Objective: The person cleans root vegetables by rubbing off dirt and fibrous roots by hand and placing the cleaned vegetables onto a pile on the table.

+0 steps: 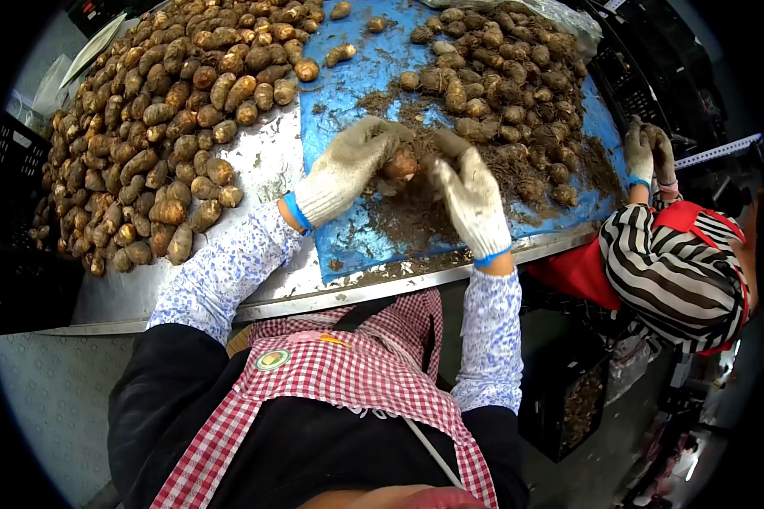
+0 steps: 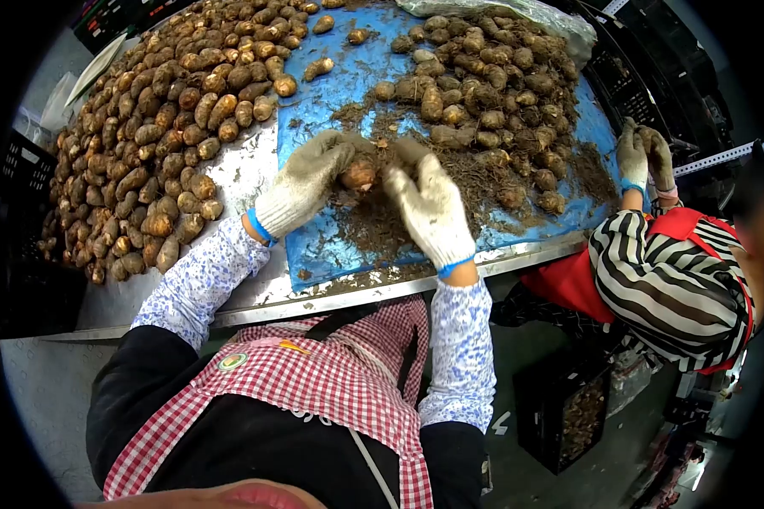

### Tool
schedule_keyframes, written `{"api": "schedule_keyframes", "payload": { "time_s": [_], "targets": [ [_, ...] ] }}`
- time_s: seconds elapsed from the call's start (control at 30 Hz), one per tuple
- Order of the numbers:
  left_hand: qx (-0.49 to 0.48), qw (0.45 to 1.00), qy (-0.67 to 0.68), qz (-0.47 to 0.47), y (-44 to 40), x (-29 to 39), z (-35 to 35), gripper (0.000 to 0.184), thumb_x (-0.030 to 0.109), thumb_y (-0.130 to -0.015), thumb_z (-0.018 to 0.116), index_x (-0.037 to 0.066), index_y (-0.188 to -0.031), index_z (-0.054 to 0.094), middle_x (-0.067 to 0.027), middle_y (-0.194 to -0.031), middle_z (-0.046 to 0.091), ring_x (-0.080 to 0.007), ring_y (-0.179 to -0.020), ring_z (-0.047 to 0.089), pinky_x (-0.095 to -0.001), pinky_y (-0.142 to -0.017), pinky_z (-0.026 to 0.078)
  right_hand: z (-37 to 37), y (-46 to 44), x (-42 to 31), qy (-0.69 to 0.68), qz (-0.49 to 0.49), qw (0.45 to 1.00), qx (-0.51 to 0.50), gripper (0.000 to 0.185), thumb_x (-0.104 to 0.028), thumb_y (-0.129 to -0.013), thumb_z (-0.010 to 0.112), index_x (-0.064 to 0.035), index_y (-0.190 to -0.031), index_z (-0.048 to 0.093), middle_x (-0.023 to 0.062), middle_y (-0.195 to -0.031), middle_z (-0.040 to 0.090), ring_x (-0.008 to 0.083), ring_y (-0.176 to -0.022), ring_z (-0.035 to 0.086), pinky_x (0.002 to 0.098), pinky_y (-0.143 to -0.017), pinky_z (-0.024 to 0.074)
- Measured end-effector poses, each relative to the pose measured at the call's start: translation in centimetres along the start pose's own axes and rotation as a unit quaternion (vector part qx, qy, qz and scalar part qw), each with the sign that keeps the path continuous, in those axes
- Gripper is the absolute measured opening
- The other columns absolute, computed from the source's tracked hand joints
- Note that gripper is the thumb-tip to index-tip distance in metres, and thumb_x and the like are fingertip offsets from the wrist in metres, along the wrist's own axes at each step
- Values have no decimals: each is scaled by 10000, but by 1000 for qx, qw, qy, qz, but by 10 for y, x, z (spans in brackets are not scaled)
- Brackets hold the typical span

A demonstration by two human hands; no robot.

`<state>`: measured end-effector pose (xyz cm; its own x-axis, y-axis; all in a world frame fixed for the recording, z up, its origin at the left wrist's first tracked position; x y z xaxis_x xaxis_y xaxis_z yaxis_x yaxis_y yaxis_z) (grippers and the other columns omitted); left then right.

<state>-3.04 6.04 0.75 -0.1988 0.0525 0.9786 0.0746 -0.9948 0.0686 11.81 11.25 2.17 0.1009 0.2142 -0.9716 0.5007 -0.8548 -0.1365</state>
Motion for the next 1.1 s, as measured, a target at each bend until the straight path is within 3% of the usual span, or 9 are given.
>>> {"api": "schedule_keyframes", "payload": {
  "time_s": [0.03,0.2,0.37,0.5,0.7,0.87,0.93,1.03,1.1],
  "targets": [
    [11,1000,4,-14,2,4,3,319,244,-1025,490,2,-1226,541,-53,-1004,583,-99,-858,562,-254,-788,525,8,9,23,-278,97,955,16,365,-167,-959,574,27,-1262,510,173,-907,666,214,-803,651,274,-749,559],
    [65,963,-260,-1,-6,3,2,314,262,-1033,448,12,-1154,595,-118,-1046,646,-177,-921,628,-302,-840,532,26,22,-37,266,-40,963,12,470,-215,-827,760,-3,-1207,582,175,-1032,692,246,-916,684,351,-809,542],
    [-8,999,26,-22,-22,-23,-1,313,258,-1018,481,12,-1166,606,-113,-1071,657,-193,-989,621,-333,-902,513,18,36,-49,266,-107,955,75,435,-156,-787,783,-2,-1155,609,174,-971,691,279,-860,687,362,-761,549],
    [-83,931,-321,153,9,39,36,309,193,-951,609,18,-1205,615,-114,-1117,652,-176,-993,620,-314,-897,512,8,40,-47,223,-125,962,97,416,-129,-772,777,-9,-1136,615,190,-973,675,315,-855,676,373,-749,547],
    [-38,933,-355,40,-5,20,20,277,189,-953,607,8,-1162,620,-127,-1107,639,-171,-932,638,-292,-831,542,20,50,-63,240,-188,949,86,437,-105,-768,775,-4,-1157,603,182,-1005,652,323,-904,664,367,-784,539],
    [-7,986,124,-114,-15,-37,8,293,97,-992,473,-67,-1231,515,-147,-1104,628,-187,-978,653,-296,-808,592,14,46,-42,23,-104,992,66,466,-35,-815,734,3,-1240,548,142,-1151,612,229,-1044,617,343,-894,515],
    [-73,996,-27,-42,-6,-20,11,355,125,-1001,467,-60,-1303,463,-154,-1140,622,-202,-986,651,-303,-820,587,10,45,-22,-127,-40,988,76,473,-6,-829,715,7,-1263,529,124,-1189,593,195,-1088,587,324,-933,499],
    [-88,971,-215,-65,19,27,30,416,158,-969,556,-26,-1330,466,-154,-1179,614,-200,-1025,633,-313,-875,540,0,45,-15,-26,-76,993,83,480,31,-856,675,17,-1298,488,116,-1224,558,176,-1118,552,297,-969,483],
    [-78,954,-284,65,23,36,35,443,169,-951,585,-17,-1334,468,-156,-1180,616,-198,-1046,623,-318,-893,522,6,46,-20,-31,-81,993,84,462,22,-875,657,24,-1302,479,124,-1216,559,179,-1114,555,299,-969,485]
  ]
}}
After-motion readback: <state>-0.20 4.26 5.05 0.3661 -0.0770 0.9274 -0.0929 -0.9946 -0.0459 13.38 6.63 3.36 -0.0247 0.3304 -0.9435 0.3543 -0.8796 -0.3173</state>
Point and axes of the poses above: each hand's wrist, its own y-axis away from the middle knuckle, its own z-axis out of the palm, x = y × z, the point moved 10 cm from there along -y, towards the middle knuckle
